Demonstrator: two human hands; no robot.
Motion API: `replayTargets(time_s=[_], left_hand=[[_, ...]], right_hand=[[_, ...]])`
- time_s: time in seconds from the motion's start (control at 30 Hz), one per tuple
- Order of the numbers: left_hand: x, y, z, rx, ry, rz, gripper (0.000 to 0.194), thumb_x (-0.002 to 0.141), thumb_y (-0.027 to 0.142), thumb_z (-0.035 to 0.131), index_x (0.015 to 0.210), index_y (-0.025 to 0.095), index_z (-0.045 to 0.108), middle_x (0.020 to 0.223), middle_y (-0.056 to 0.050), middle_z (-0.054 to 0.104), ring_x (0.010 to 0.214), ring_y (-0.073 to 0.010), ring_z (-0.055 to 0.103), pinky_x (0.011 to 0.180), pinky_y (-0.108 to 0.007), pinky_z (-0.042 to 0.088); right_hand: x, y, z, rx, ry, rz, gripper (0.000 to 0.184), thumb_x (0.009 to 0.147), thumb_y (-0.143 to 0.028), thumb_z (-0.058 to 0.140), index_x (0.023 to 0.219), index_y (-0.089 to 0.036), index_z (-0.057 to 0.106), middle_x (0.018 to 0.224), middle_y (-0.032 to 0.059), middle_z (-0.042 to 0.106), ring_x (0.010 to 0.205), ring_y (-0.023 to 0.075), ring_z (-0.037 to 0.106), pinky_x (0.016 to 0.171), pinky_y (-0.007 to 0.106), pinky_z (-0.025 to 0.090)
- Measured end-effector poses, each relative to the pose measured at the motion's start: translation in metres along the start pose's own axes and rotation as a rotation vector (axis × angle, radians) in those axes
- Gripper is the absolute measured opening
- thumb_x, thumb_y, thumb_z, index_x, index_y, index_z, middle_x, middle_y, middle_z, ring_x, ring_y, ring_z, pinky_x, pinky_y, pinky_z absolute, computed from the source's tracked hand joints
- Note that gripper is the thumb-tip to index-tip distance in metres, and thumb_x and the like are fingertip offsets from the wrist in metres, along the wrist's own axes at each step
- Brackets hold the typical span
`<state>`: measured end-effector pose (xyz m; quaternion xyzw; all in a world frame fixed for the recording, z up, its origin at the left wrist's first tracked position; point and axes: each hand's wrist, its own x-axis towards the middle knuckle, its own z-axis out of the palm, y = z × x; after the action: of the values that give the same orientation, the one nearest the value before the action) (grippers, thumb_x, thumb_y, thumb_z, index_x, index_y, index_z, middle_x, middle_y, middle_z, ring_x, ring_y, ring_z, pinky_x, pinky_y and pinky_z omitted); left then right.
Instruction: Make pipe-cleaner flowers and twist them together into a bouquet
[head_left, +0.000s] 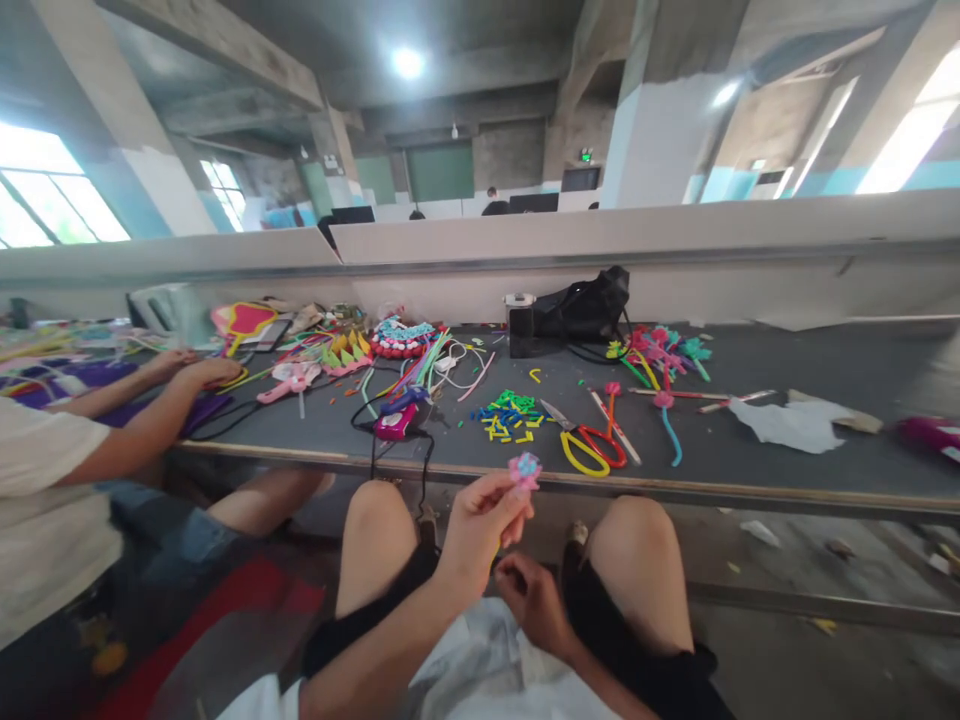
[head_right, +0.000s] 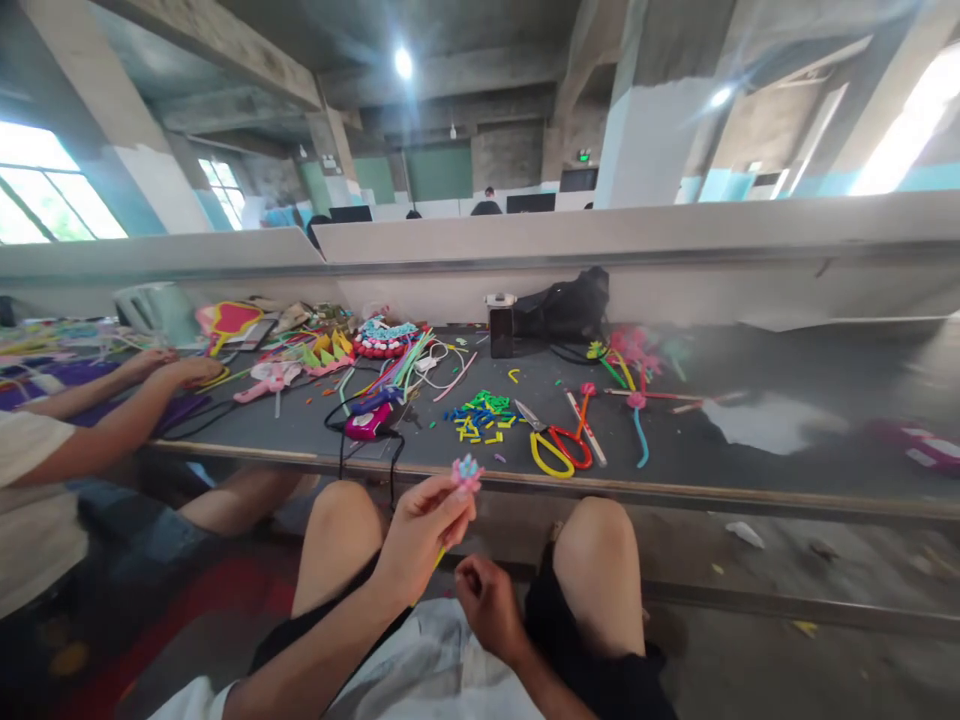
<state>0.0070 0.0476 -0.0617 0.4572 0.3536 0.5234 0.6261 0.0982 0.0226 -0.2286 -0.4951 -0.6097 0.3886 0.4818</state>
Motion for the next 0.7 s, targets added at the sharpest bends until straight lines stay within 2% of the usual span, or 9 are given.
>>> replayTargets(time_s=[0.1, 0.27, 0.33, 0.4, 0.43, 0.47, 0.53, 0.6, 0.7], left_hand=[[-0.013, -0.022, -0.016, -0.008, 0.059, -0.134, 0.031, 0.079, 0.044, 0.072, 0.086, 0.014, 0.069, 0.046, 0.008, 0.035, 0.041, -0.0026, 0.023, 0.042, -0.019, 0.015], [-0.039, -0.056, -0.051, -0.080, 0.247, -0.338, 0.040, 0.067, 0.050, 0.080, 0.080, 0.015, 0.066, 0.045, 0.011, 0.025, 0.040, -0.0022, 0.017, 0.040, -0.018, 0.012], [-0.043, -0.054, -0.055, -0.176, 0.283, -0.305, 0.038, 0.069, 0.049, 0.079, 0.084, 0.016, 0.066, 0.047, 0.011, 0.025, 0.040, -0.0020, 0.016, 0.039, -0.017, 0.013], [-0.040, -0.044, -0.050, -0.262, 0.285, -0.197, 0.032, 0.074, 0.042, 0.078, 0.089, 0.017, 0.067, 0.053, 0.009, 0.035, 0.045, -0.0026, 0.026, 0.043, -0.015, 0.023], [-0.037, -0.038, -0.046, -0.310, 0.261, -0.152, 0.029, 0.075, 0.040, 0.078, 0.088, 0.017, 0.066, 0.056, 0.007, 0.039, 0.049, -0.0038, 0.034, 0.048, -0.016, 0.031], [-0.034, -0.032, -0.040, -0.340, 0.221, -0.122, 0.026, 0.077, 0.037, 0.077, 0.088, 0.017, 0.066, 0.060, 0.005, 0.045, 0.054, -0.0051, 0.041, 0.054, -0.017, 0.037], [-0.025, -0.021, -0.031, -0.387, 0.213, -0.073, 0.023, 0.077, 0.033, 0.077, 0.087, 0.017, 0.066, 0.068, 0.003, 0.052, 0.061, -0.0064, 0.047, 0.058, -0.018, 0.040], [-0.017, -0.015, -0.026, -0.413, 0.202, -0.057, 0.021, 0.077, 0.031, 0.077, 0.086, 0.016, 0.065, 0.073, 0.002, 0.054, 0.063, -0.0065, 0.049, 0.058, -0.018, 0.041], [-0.002, -0.009, -0.030, -0.419, 0.123, -0.119, 0.023, 0.078, 0.031, 0.076, 0.090, 0.013, 0.066, 0.063, 0.005, 0.048, 0.051, -0.0037, 0.041, 0.049, -0.017, 0.035]], right_hand=[[0.007, 0.002, -0.004, 0.004, -0.013, 0.022, 0.020, 0.081, -0.033, 0.060, 0.070, -0.017, 0.066, 0.061, -0.0010, 0.058, 0.057, 0.0130, 0.049, 0.056, 0.024, 0.038], [0.014, -0.020, -0.033, 0.043, 0.009, 0.071, 0.025, 0.088, -0.039, 0.054, 0.084, -0.017, 0.066, 0.073, 0.0020, 0.063, 0.066, 0.0150, 0.055, 0.062, 0.025, 0.043], [0.013, -0.039, -0.034, 0.076, -0.027, 0.072, 0.028, 0.087, -0.041, 0.056, 0.101, -0.019, 0.066, 0.081, 0.0028, 0.065, 0.071, 0.0159, 0.059, 0.065, 0.026, 0.046], [0.010, -0.059, -0.026, 0.139, -0.123, 0.044, 0.041, 0.085, -0.044, 0.062, 0.118, -0.021, 0.060, 0.091, 0.0034, 0.067, 0.078, 0.0166, 0.061, 0.067, 0.025, 0.048], [0.009, -0.068, -0.019, 0.204, -0.221, 0.024, 0.045, 0.084, -0.047, 0.064, 0.121, -0.021, 0.058, 0.095, 0.0040, 0.066, 0.082, 0.0171, 0.062, 0.071, 0.026, 0.049], [0.009, -0.075, -0.012, 0.255, -0.286, 0.007, 0.047, 0.082, -0.051, 0.065, 0.116, -0.019, 0.059, 0.092, 0.0037, 0.065, 0.079, 0.0163, 0.061, 0.069, 0.026, 0.049], [0.011, -0.083, 0.001, 0.326, -0.314, 0.077, 0.051, 0.084, -0.063, 0.057, 0.103, -0.016, 0.059, 0.072, -0.0003, 0.059, 0.058, 0.0120, 0.053, 0.052, 0.022, 0.043], [0.016, -0.085, 0.006, 0.320, -0.285, 0.122, 0.055, 0.087, -0.069, 0.044, 0.084, -0.016, 0.057, 0.056, -0.0042, 0.048, 0.045, 0.0089, 0.040, 0.043, 0.021, 0.032], [0.021, -0.085, 0.000, 0.256, -0.237, 0.106, 0.056, 0.091, -0.066, 0.040, 0.067, -0.017, 0.052, 0.053, -0.0042, 0.042, 0.048, 0.0082, 0.036, 0.045, 0.021, 0.028]])
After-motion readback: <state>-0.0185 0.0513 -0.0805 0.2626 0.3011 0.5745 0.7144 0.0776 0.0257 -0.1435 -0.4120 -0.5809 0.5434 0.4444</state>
